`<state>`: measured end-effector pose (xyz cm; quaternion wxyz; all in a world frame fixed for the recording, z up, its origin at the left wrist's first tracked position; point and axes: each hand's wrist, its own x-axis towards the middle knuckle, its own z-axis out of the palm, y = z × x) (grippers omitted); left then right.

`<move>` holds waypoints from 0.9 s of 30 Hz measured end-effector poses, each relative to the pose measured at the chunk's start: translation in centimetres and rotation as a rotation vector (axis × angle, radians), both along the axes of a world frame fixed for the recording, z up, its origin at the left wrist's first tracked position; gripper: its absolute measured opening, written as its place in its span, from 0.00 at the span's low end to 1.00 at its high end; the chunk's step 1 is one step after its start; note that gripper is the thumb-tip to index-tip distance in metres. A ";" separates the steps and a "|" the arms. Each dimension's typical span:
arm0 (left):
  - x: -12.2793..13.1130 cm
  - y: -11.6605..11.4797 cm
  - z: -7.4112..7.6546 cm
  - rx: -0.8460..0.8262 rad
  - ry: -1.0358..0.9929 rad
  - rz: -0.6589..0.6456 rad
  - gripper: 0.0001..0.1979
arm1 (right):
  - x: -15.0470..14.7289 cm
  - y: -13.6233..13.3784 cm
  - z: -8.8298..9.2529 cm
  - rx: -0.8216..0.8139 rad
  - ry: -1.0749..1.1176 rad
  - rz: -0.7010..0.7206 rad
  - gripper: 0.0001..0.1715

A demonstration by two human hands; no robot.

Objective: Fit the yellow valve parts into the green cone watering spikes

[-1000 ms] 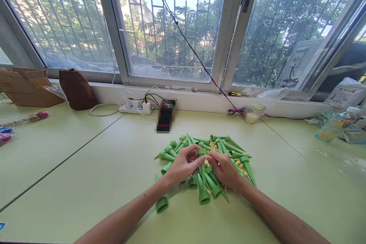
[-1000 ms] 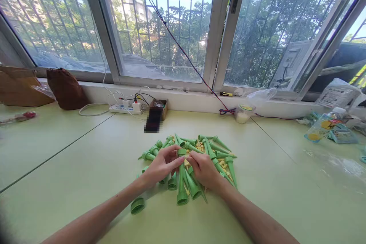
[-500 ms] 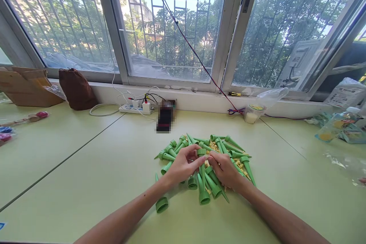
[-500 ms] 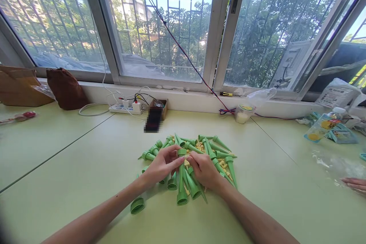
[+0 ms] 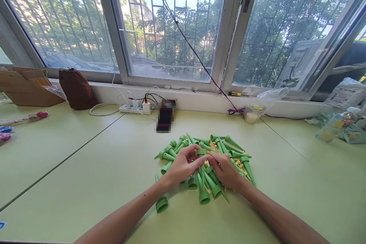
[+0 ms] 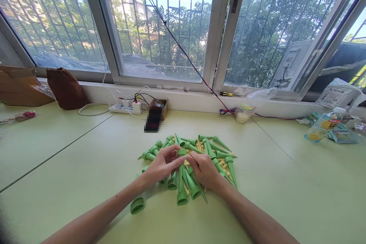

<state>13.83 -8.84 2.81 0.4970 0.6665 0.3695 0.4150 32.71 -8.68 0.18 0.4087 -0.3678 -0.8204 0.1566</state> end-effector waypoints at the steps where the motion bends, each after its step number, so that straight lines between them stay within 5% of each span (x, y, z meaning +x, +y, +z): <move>1: 0.0 0.0 0.0 0.001 0.006 0.003 0.16 | 0.0 0.0 0.0 0.003 0.000 -0.001 0.22; 27: 0.1 -0.3 0.5 -0.019 -0.044 0.004 0.16 | -0.2 -0.3 0.4 -0.020 0.067 0.014 0.16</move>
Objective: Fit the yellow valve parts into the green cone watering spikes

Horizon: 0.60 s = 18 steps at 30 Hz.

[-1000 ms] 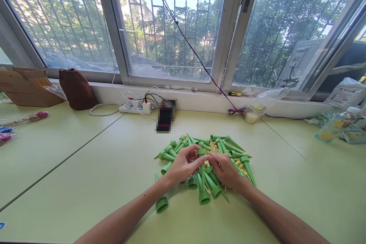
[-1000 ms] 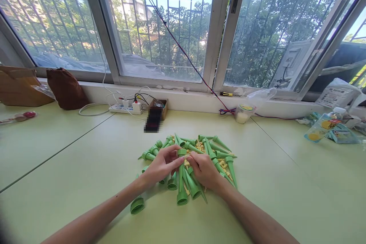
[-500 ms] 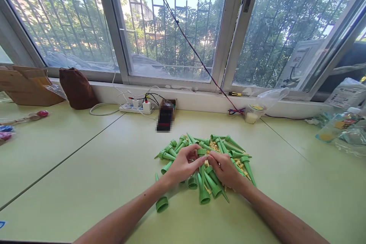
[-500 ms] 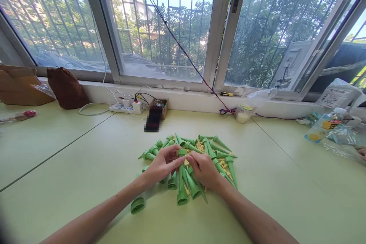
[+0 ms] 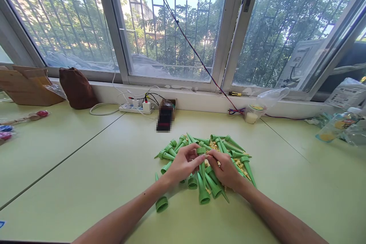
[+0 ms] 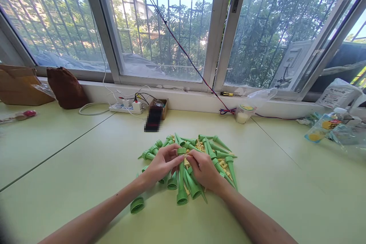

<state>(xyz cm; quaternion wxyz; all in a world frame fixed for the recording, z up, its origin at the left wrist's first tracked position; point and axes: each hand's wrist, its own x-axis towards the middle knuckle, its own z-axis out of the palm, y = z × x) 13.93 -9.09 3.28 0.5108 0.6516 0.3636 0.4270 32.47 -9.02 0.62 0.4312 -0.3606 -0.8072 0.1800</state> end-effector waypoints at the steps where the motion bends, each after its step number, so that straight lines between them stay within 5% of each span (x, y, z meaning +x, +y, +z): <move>1: 0.0 -0.1 0.0 0.038 0.029 0.010 0.15 | 0.0 0.0 0.0 0.006 0.000 0.000 0.17; 10: 0.2 -1.0 0.8 0.424 0.289 0.127 0.07 | 0.3 0.0 -0.4 -0.020 -0.002 -0.003 0.21; 15: 0.3 -0.8 0.4 0.303 0.178 0.103 0.09 | -0.1 -0.3 0.1 -0.008 0.043 -0.015 0.19; 18: 0.4 -0.5 0.2 0.116 0.014 0.053 0.12 | -0.3 -0.6 0.3 0.022 0.077 -0.027 0.09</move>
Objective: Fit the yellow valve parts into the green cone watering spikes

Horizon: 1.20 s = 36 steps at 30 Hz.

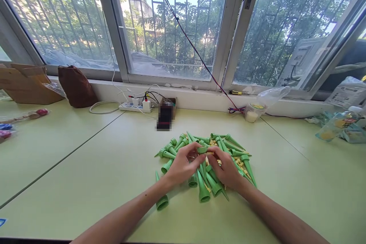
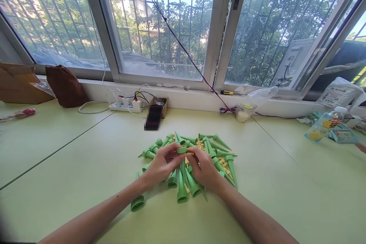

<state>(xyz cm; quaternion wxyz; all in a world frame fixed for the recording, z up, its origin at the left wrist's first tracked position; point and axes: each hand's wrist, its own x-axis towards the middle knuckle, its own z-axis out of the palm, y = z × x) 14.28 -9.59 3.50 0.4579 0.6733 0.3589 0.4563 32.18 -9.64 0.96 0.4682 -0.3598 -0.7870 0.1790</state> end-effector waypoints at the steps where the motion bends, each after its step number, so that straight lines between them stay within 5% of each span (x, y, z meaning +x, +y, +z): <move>1: 0.0 0.1 0.0 -0.061 -0.054 -0.018 0.14 | 0.0 -0.1 0.0 0.010 0.015 0.002 0.07; 5: 0.0 0.2 0.6 -0.174 -0.156 -0.031 0.19 | 0.0 -0.1 -0.2 0.018 0.057 0.039 0.10; 11: -0.2 0.2 0.2 -0.114 -0.123 -0.059 0.17 | 0.3 0.3 -0.3 0.088 0.017 0.016 0.07; 19: 0.0 -0.3 0.0 0.004 0.054 0.003 0.11 | 0.2 0.5 -0.4 0.001 0.004 -0.038 0.23; 30: -0.2 0.5 0.4 -0.171 -0.173 -0.079 0.17 | -0.2 0.1 -0.2 -0.017 0.103 -0.055 0.11; 36: -0.2 0.4 0.6 -0.184 -0.188 -0.097 0.17 | 0.2 0.5 -0.2 0.132 0.051 -0.072 0.08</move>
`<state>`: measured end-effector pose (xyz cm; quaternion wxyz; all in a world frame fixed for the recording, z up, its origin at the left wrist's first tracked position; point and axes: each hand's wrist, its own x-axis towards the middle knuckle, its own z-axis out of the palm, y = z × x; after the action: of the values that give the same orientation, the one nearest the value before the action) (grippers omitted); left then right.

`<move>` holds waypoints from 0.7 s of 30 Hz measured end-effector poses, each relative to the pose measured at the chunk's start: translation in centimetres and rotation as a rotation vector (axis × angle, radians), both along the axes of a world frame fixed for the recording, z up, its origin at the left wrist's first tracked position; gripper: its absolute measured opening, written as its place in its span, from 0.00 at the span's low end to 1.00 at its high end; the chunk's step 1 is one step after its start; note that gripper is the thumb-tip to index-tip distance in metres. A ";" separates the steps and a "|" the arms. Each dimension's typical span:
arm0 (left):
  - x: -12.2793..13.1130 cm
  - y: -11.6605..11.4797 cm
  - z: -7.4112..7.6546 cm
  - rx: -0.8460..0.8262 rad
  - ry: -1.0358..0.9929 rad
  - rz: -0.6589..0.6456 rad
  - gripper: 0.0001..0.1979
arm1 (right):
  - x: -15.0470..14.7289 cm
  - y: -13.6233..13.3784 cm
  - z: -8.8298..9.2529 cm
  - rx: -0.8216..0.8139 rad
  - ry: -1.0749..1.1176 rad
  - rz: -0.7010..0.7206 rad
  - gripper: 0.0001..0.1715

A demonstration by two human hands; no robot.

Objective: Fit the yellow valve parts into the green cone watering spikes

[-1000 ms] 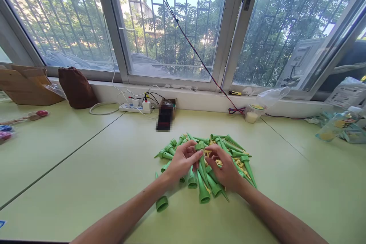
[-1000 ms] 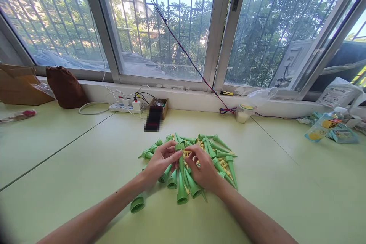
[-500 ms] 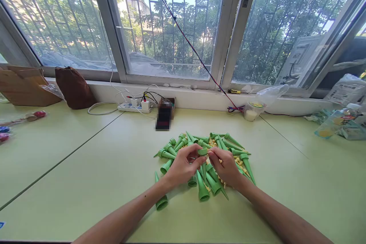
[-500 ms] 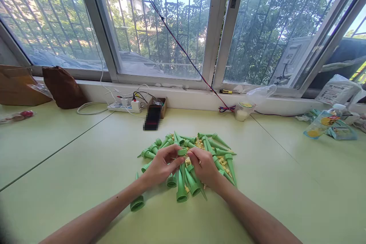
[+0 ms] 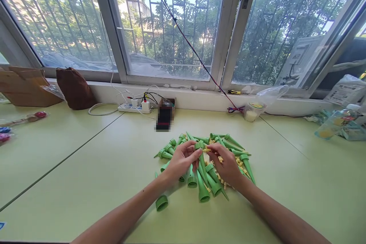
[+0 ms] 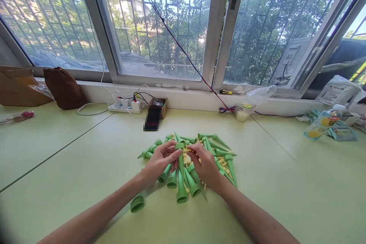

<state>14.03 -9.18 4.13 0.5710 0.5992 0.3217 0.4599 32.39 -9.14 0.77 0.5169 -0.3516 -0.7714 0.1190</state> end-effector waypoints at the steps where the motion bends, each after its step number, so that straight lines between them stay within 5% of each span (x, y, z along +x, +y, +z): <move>1: 0.0 0.0 -0.1 0.005 0.002 -0.004 0.17 | 0.1 0.1 0.0 0.019 -0.010 -0.002 0.07; 15: -0.3 0.3 -0.9 0.081 0.040 -0.059 0.15 | 0.5 0.2 0.0 0.068 -0.088 0.031 0.08; 21: -0.1 0.2 -0.8 0.102 0.059 -0.070 0.14 | 0.4 0.2 -0.2 0.063 -0.126 0.028 0.16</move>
<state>13.92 -8.94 3.34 0.5459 0.6516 0.2934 0.4375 32.82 -8.95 0.56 0.4763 -0.3311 -0.8107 0.0795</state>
